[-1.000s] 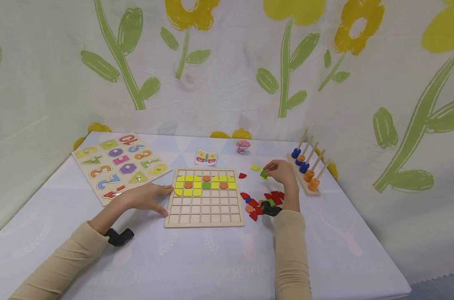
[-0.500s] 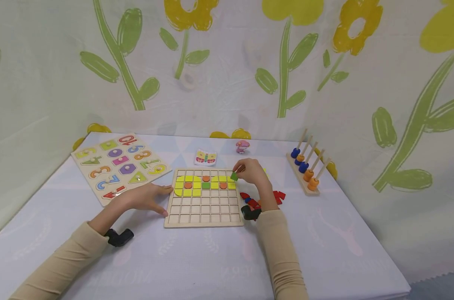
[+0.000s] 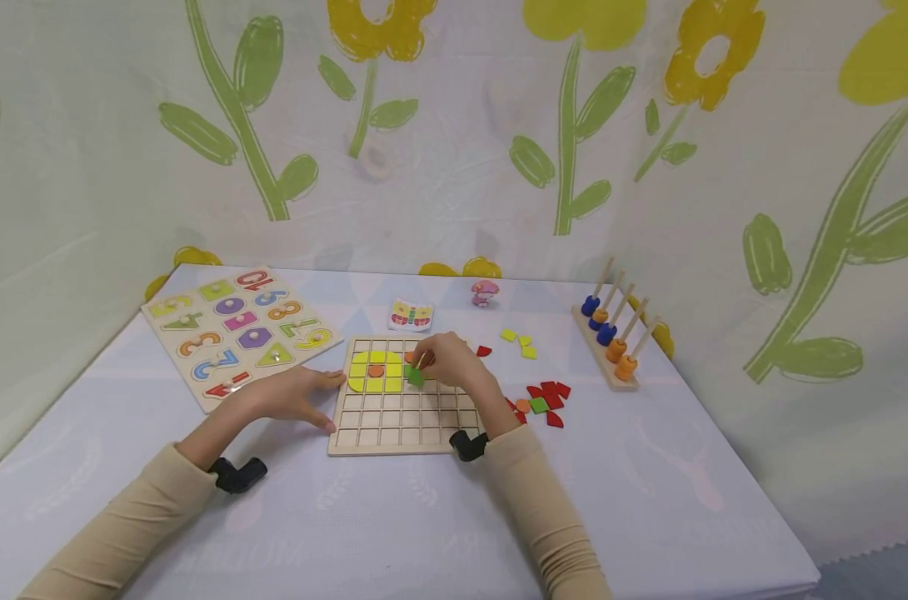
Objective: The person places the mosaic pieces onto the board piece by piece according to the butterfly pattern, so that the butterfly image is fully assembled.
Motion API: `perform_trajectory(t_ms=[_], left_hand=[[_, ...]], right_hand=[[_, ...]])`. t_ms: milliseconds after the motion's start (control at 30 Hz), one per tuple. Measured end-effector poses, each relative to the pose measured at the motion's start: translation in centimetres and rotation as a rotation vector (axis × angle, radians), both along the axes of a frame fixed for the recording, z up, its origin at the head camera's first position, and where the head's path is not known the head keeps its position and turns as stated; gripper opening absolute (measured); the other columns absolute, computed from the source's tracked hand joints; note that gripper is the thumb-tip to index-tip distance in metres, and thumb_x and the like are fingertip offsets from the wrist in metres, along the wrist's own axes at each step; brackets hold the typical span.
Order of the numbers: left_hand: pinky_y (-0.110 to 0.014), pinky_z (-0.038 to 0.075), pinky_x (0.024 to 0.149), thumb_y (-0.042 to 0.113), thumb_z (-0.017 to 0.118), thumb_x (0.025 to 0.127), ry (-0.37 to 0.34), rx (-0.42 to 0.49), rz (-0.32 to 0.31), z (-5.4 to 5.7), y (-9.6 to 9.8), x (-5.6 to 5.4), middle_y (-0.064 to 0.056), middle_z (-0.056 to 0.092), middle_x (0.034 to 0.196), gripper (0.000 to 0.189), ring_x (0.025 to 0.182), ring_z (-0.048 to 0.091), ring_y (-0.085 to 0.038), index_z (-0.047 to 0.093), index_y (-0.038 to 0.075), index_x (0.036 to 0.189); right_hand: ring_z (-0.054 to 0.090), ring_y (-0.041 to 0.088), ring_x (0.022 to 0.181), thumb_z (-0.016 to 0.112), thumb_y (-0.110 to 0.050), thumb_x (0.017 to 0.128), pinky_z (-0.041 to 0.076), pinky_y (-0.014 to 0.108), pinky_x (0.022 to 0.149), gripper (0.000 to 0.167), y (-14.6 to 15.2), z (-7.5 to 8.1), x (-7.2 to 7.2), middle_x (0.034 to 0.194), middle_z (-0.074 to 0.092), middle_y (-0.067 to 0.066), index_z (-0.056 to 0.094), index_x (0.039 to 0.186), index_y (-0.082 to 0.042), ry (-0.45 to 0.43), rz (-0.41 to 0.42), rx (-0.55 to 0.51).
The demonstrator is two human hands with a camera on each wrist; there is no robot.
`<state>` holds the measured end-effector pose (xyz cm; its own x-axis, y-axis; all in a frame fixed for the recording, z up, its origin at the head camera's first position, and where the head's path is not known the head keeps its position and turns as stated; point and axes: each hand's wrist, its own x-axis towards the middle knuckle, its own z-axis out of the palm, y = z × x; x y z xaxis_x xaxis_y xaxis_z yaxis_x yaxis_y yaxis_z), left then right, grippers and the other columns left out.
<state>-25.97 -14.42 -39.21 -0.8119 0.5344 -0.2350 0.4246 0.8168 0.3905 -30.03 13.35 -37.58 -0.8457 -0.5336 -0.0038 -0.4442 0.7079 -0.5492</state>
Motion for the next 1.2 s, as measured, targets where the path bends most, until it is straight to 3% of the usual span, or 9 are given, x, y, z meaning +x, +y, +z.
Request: perform_trajectory(t_ms=[400,800,1067,1200], left_hand=[[-0.052,0.029,0.111,0.043,0.081,0.074,-0.010,-0.003,0.003,0.1,0.1,0.0,-0.016,0.038,0.149,0.088,0.138,0.032,-0.037,0.044,0.002,0.143],[-0.052,0.029,0.111,0.043,0.081,0.074,-0.008,-0.001,0.003,0.1,0.0,0.0,-0.017,0.038,0.149,0.088,0.138,0.032,-0.037,0.044,0.002,0.143],[-0.052,0.030,0.111,0.042,0.081,0.074,0.000,0.003,0.006,0.0,0.0,0.1,-0.016,0.038,0.149,0.087,0.138,0.033,-0.037,0.044,0.002,0.143],[-0.051,0.030,0.110,0.042,0.081,0.074,-0.003,0.001,0.016,-0.1,0.1,0.1,-0.015,0.039,0.149,0.088,0.138,0.033,-0.036,0.044,0.003,0.143]], right_hand=[[0.062,0.015,0.078,0.071,0.004,0.084,0.054,0.024,0.072,0.012,-1.1,-0.6,0.4,0.087,0.071,0.004,0.075,0.089,-0.005,0.023,0.012,0.034],[0.056,0.015,0.080,0.068,0.003,0.085,0.048,0.021,0.069,0.016,-1.4,-0.6,0.4,0.092,0.073,0.002,0.079,0.093,-0.006,0.049,0.018,0.158],[0.061,0.014,0.085,0.071,-0.004,0.085,0.052,0.025,0.078,0.017,-0.2,0.0,0.1,0.095,0.071,-0.001,0.077,0.101,-0.009,0.005,0.064,0.153],[0.063,0.019,0.092,0.071,-0.003,0.086,0.053,0.029,0.083,0.019,1.3,0.8,-0.2,0.101,0.071,0.004,0.075,0.105,-0.006,-0.010,0.029,0.094]])
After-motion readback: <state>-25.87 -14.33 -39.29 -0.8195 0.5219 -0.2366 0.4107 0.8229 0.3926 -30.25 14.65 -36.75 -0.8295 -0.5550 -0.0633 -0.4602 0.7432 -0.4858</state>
